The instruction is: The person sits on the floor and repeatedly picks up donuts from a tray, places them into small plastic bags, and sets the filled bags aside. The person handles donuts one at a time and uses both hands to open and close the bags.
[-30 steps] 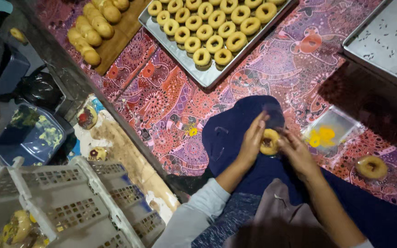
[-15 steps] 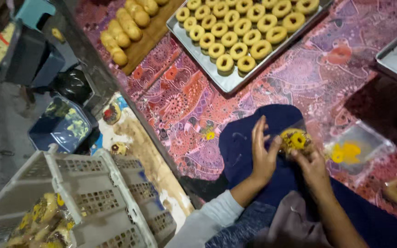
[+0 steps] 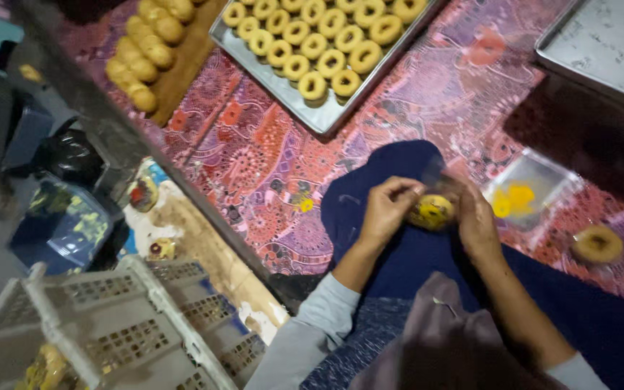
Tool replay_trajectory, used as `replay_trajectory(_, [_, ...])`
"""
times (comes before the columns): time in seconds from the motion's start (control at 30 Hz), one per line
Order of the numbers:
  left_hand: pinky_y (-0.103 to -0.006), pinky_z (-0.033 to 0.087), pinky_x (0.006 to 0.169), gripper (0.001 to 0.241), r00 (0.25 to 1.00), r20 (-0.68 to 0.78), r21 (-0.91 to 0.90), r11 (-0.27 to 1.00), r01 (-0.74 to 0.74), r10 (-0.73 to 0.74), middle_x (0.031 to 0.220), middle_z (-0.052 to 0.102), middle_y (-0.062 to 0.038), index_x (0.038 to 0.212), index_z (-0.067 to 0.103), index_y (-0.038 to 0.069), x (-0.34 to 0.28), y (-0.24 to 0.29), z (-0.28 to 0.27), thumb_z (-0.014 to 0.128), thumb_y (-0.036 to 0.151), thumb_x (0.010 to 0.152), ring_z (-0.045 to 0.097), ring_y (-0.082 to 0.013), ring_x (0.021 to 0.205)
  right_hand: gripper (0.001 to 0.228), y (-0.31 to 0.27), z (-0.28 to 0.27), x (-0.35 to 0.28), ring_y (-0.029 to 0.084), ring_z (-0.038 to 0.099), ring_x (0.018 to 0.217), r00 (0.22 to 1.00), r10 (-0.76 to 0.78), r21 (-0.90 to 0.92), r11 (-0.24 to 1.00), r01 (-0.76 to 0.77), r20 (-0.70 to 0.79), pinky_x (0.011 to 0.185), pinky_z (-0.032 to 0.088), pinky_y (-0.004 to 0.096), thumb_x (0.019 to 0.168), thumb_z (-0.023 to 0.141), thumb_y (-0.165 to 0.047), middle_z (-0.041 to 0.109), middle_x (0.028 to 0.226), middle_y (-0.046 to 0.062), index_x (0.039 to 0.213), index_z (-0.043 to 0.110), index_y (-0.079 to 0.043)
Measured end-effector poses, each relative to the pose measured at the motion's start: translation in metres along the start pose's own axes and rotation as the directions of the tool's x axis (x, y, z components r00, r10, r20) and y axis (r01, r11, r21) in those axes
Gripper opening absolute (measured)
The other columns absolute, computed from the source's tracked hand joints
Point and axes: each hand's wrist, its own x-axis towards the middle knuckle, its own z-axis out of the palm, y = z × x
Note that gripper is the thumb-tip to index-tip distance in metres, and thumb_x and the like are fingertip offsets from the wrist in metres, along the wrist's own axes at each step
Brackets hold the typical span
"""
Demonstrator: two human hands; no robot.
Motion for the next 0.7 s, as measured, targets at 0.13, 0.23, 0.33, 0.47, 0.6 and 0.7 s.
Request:
replay_trajectory(0.13, [-0.0200,0.032,0.045,0.016,0.969,-0.052,-0.145,0.962,0.231,-0.241,0.075,0.062,-0.003,0.105,0.074,0.001,0.002,0.006,0.000,0.071,0.016,0.102,0.044,-0.0024,0.052,0.032,0.013,-0.007,-0.005,0.013,0.066,0.100,0.987,0.069,0.025,0.998,-0.066,-0.143,0.087,0.054,0.028,0.107,0.057,-0.029,0.071,0.112,0.006,0.118,0.068,-0.001])
replay_trajectory(0.23, [-0.0217,0.031,0.041,0.016,0.979,-0.051,-0.169,0.968,0.185,-0.196,0.080,0.067,-0.001,0.106,0.072,0.002,-0.005,0.015,-0.002,0.069,0.016,0.099,0.043,-0.0020,0.047,0.019,0.010,-0.005,-0.013,0.016,0.069,0.103,0.988,-0.111,-0.249,0.965,0.081,-0.109,0.093,0.054,0.028,0.104,0.067,-0.015,0.073,0.109,0.009,0.110,0.073,0.002])
replay_trajectory(0.33, [-0.0209,0.032,0.043,0.016,0.987,-0.097,-0.146,0.982,0.117,-0.132,0.073,0.062,-0.001,0.103,0.072,0.000,-0.007,0.028,0.003,0.068,0.016,0.100,0.044,-0.0026,0.049,0.014,-0.010,-0.001,-0.009,0.015,0.068,0.090,0.983,-0.082,-0.274,0.961,0.034,-0.166,0.081,0.054,0.028,0.100,0.070,-0.013,0.071,0.099,0.008,0.103,0.074,0.000])
replay_trajectory(0.47, [-0.0215,0.041,0.053,0.016,0.982,-0.150,-0.260,0.953,-0.154,0.118,0.078,0.062,-0.001,0.097,0.063,0.004,-0.016,0.037,0.015,0.061,0.018,0.105,0.054,-0.0061,0.058,0.011,-0.025,0.002,-0.005,0.017,0.058,0.084,0.911,-0.365,-0.360,0.890,0.280,-0.193,0.074,0.047,0.030,0.098,0.069,-0.009,0.062,0.098,0.008,0.099,0.066,0.001])
replay_trajectory(0.6, [-0.0237,0.044,0.054,0.024,0.977,-0.205,0.014,0.998,-0.056,0.057,0.075,0.058,-0.003,0.087,0.059,0.002,-0.020,0.032,0.024,0.063,0.014,0.107,0.055,-0.0085,0.059,0.010,0.007,-0.003,-0.019,0.017,0.059,0.082,0.950,-0.250,-0.398,0.904,0.158,-0.189,0.073,0.048,0.031,0.095,0.068,-0.009,0.060,0.093,0.009,0.095,0.063,0.000])
replay_trajectory(0.7, [-0.0300,0.047,0.056,0.019,0.968,-0.122,0.438,0.887,-0.144,0.218,0.076,0.060,-0.009,0.084,0.061,-0.001,-0.011,0.025,0.031,0.068,0.010,0.099,0.058,-0.0165,0.062,0.011,0.049,-0.022,-0.021,0.017,0.060,0.084,0.969,-0.075,-0.218,0.976,0.023,-0.235,0.075,0.050,0.030,0.097,0.066,-0.013,0.061,0.093,0.008,0.103,0.065,-0.003])
